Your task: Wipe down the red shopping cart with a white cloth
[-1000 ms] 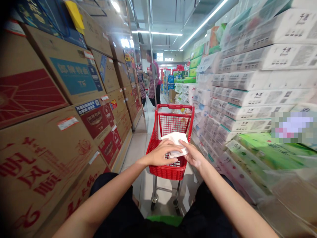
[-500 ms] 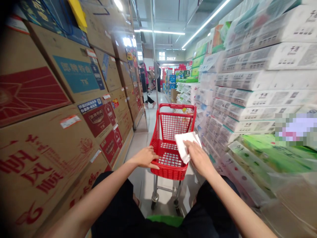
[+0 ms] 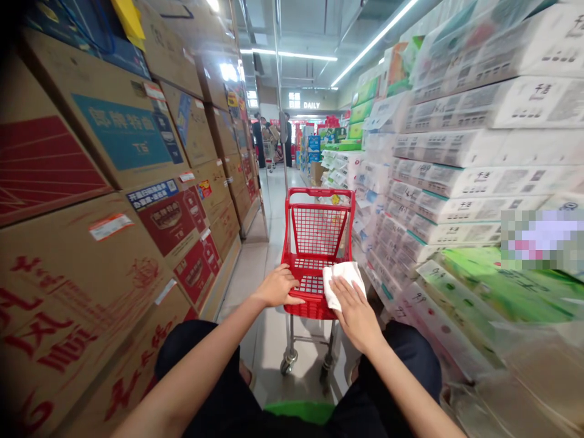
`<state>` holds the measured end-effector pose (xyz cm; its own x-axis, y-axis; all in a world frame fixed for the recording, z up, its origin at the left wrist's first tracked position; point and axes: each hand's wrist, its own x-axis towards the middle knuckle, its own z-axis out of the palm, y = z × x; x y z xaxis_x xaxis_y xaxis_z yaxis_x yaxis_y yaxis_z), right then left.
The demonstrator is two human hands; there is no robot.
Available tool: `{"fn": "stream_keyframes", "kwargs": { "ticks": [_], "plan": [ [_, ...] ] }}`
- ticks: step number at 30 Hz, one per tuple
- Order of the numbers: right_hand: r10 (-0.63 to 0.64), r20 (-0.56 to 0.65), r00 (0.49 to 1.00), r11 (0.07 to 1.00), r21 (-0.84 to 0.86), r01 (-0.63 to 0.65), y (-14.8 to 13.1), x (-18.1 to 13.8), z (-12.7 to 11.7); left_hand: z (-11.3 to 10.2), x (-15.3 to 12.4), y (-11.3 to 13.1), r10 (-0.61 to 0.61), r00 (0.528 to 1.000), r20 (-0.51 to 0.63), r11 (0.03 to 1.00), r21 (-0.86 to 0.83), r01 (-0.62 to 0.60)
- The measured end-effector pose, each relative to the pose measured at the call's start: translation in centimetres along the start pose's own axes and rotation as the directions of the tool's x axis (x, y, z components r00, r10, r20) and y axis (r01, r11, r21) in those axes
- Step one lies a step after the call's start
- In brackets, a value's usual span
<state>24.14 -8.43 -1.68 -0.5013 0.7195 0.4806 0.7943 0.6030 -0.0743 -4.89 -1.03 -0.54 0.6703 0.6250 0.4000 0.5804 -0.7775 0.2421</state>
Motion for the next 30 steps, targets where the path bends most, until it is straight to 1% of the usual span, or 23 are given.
{"fn": "stream_keyframes", "kwargs": {
  "ticks": [3,6,9,12,15,17,19,23,25,27,30],
  "plan": [
    [-0.014,-0.004,1.000,1.000,-0.009,0.014,-3.3,0.8,1.5,0.4,0.5,0.1,0.003,1.000,0.005,0.996,0.093,-0.003],
    [-0.065,0.021,0.998,0.997,-0.026,0.066,-6.5,2.3,2.5,0.5,0.6,0.3,-0.013,1.000,0.021,0.980,0.197,0.009],
    [-0.089,0.018,0.996,0.994,-0.069,0.090,-8.2,3.2,3.0,0.4,0.3,0.4,-0.021,0.999,0.028,0.974,0.227,0.014],
    [-0.134,0.026,0.991,0.983,-0.122,0.136,-7.5,2.9,2.8,0.1,-0.1,0.4,-0.027,0.999,0.036,0.966,0.257,0.017],
    [-0.145,0.047,0.988,0.974,-0.171,0.151,-5.2,1.7,1.8,0.1,-0.5,0.4,-0.032,0.999,0.037,0.960,0.281,0.020],
    [-0.110,0.043,0.993,0.972,-0.202,0.117,-3.3,0.7,1.0,0.3,-0.6,0.5,-0.031,0.999,0.026,0.949,0.315,0.021],
    [-0.055,0.016,0.998,0.972,-0.230,0.057,-1.7,-0.2,0.3,0.6,-0.5,0.8,-0.030,1.000,0.005,0.933,0.358,0.027],
    [0.061,-0.066,0.996,0.967,-0.244,-0.076,0.3,-0.7,0.2,1.4,0.0,1.8,-0.043,0.998,-0.037,0.913,0.403,0.054],
    [0.103,-0.108,0.989,0.964,-0.235,-0.126,0.6,-0.4,0.7,1.8,0.3,2.5,-0.061,0.996,-0.060,0.902,0.423,0.081],
    [0.121,-0.135,0.983,0.964,-0.219,-0.149,0.2,0.3,1.4,2.3,0.6,3.2,-0.089,0.993,-0.081,0.891,0.439,0.116],
    [0.088,-0.122,0.989,0.979,-0.172,-0.109,-1.8,1.3,2.5,2.9,1.1,4.2,-0.140,0.984,-0.114,0.891,0.420,0.176]
  ]
}}
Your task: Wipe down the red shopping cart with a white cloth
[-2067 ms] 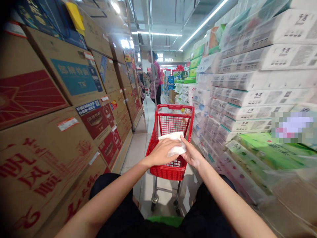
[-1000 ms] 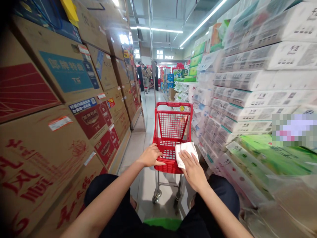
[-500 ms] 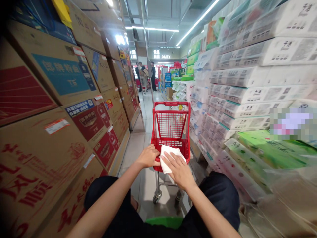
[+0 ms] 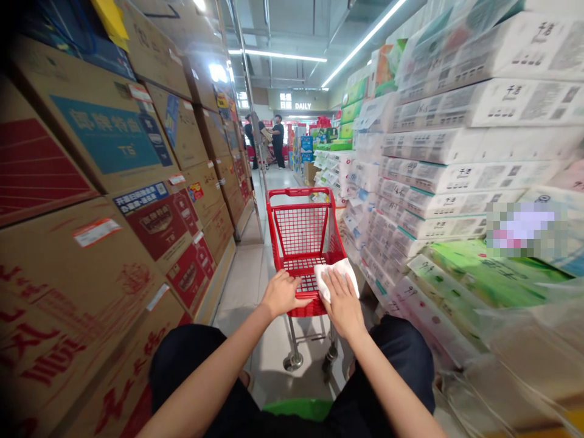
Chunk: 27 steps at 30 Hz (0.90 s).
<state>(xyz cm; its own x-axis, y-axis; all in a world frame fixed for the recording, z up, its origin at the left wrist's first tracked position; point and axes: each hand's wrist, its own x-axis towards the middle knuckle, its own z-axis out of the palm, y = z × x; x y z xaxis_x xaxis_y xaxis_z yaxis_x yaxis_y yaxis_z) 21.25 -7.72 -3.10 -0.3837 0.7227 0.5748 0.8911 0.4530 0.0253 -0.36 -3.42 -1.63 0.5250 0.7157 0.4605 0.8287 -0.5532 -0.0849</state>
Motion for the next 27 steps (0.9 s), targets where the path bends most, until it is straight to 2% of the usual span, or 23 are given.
{"fn": "stream_keyframes", "kwargs": {
  "ticks": [4,6,9,13,15,17,21,23,25,27],
  "plan": [
    [-0.107,0.047,0.993,0.991,0.086,0.103,-3.4,0.1,0.1,-0.1,0.2,0.8,-0.046,0.999,-0.010,0.997,-0.058,0.045],
    [-0.156,0.070,0.985,0.984,0.097,0.149,-3.5,-0.1,0.0,-0.3,0.1,0.3,-0.029,1.000,-0.004,0.997,-0.074,0.028],
    [-0.161,0.083,0.983,0.985,0.077,0.155,-0.5,-0.4,-0.2,-0.9,-0.5,-1.4,0.076,0.997,0.012,0.986,-0.147,-0.073],
    [-0.008,0.032,0.999,1.000,0.022,0.007,4.6,-0.2,0.0,-1.5,-1.1,-3.5,0.225,0.974,0.018,0.932,-0.297,-0.210],
    [0.040,0.017,0.999,0.999,0.027,-0.041,5.1,0.4,0.4,-1.5,-1.1,-3.7,0.235,0.971,0.034,0.922,-0.325,-0.212],
    [0.044,0.011,0.999,0.997,0.058,-0.044,3.6,1.1,0.9,-1.5,-1.0,-3.3,0.234,0.971,0.051,0.918,-0.340,-0.203],
    [-0.048,0.011,0.999,0.986,0.159,0.046,-2.2,1.8,2.0,-1.8,-0.7,-2.0,0.197,0.979,0.057,0.920,-0.356,-0.165],
    [-0.046,-0.004,0.999,0.983,0.176,0.046,-3.8,1.7,2.3,-2.2,-0.6,-2.0,0.213,0.976,0.052,0.910,-0.375,-0.179],
    [-0.076,0.006,0.997,0.981,0.179,0.073,-3.4,1.5,2.2,-2.7,-0.5,-2.7,0.271,0.962,0.029,0.890,-0.388,-0.239],
    [-0.109,0.034,0.993,0.979,0.177,0.101,-1.5,1.4,1.8,-3.2,-0.3,-3.9,0.289,0.957,-0.004,0.898,-0.346,-0.273]
  ]
}}
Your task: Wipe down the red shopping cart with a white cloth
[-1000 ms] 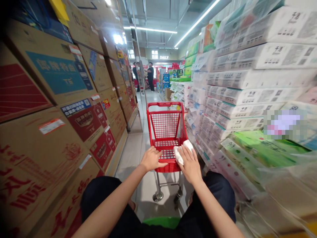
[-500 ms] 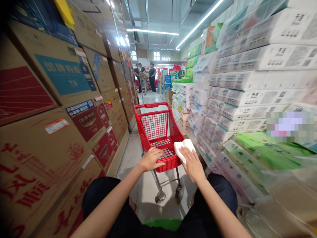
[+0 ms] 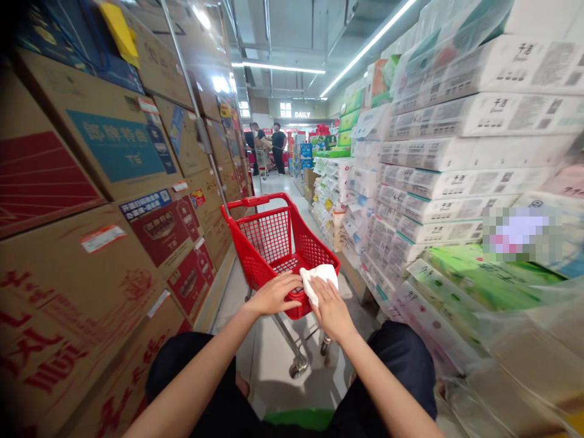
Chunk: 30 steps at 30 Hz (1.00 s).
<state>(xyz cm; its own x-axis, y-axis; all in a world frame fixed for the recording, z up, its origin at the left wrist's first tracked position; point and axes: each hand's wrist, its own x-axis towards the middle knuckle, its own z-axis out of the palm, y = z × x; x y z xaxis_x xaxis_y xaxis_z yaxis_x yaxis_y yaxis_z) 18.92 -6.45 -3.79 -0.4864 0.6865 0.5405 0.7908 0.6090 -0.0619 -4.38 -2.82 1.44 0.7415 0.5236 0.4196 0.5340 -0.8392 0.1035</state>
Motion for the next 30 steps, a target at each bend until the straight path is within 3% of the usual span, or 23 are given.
{"fn": "stream_keyframes", "kwargs": {
  "ticks": [3,6,12,16,21,26,30],
  "plan": [
    [0.062,0.008,0.998,0.998,-0.002,-0.062,3.2,-0.2,-1.2,-0.7,-0.3,-1.7,-0.105,0.992,-0.071,0.982,0.152,0.115],
    [0.109,-0.008,0.994,0.994,0.018,-0.108,4.5,0.1,-1.9,-0.3,-0.4,-2.4,-0.213,0.972,-0.096,0.944,0.235,0.230],
    [0.081,-0.006,0.997,0.993,0.085,-0.080,0.3,1.2,-1.2,2.2,0.9,-0.3,-0.283,0.948,-0.147,0.913,0.260,0.313],
    [0.097,-0.033,0.995,0.993,0.070,-0.095,-1.8,1.2,-0.4,2.8,1.8,1.1,-0.298,0.941,-0.161,0.902,0.274,0.333],
    [0.104,-0.011,0.995,0.995,0.005,-0.104,1.6,-0.5,-0.9,1.0,1.2,-0.3,-0.164,0.981,-0.101,0.952,0.245,0.184],
    [0.260,-0.048,0.964,0.964,-0.049,-0.262,5.7,-1.9,-0.8,-0.6,0.2,-2.4,-0.308,0.926,-0.220,0.858,0.356,0.370],
    [0.295,-0.089,0.952,0.952,-0.062,-0.300,4.9,-0.9,-0.3,0.1,0.6,-1.6,-0.329,0.917,-0.224,0.848,0.357,0.392]
  ]
}}
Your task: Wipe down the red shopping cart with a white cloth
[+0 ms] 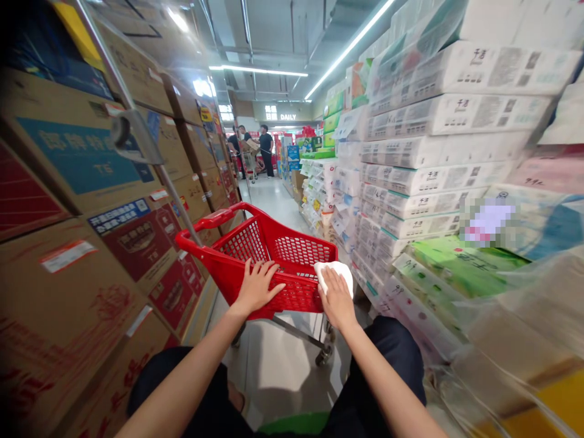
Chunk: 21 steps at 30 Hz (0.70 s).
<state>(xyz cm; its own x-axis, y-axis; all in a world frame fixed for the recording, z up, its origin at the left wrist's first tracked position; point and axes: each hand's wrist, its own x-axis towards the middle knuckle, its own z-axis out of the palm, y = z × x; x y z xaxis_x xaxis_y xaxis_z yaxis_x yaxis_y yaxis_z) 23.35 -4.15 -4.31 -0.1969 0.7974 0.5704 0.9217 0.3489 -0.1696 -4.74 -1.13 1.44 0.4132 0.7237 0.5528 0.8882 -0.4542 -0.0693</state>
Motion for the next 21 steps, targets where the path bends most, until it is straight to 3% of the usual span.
{"fn": "stream_keyframes", "kwargs": {
  "ticks": [5,8,13,17,21],
  "plan": [
    [-0.114,-0.018,0.993,0.993,0.007,0.114,-4.9,1.4,-0.1,0.6,0.3,2.6,-0.015,1.000,-0.009,0.999,-0.032,0.014],
    [-0.168,-0.013,0.986,0.986,0.001,0.168,-6.1,1.7,-0.5,0.5,0.3,2.8,0.027,1.000,0.010,0.999,-0.041,-0.026],
    [-0.137,0.006,0.990,0.989,-0.054,0.138,-2.1,0.2,-1.3,-0.5,0.2,1.1,0.088,0.996,0.004,0.995,-0.054,-0.087],
    [0.048,-0.074,0.996,0.995,-0.088,-0.055,2.8,-1.5,-1.0,-1.3,0.2,0.4,-0.013,0.998,-0.066,1.000,0.026,0.015],
    [0.126,-0.152,0.980,0.990,-0.050,-0.135,3.6,-1.2,0.0,-1.4,0.4,1.3,-0.054,0.996,-0.068,0.997,0.049,0.058]
  ]
}}
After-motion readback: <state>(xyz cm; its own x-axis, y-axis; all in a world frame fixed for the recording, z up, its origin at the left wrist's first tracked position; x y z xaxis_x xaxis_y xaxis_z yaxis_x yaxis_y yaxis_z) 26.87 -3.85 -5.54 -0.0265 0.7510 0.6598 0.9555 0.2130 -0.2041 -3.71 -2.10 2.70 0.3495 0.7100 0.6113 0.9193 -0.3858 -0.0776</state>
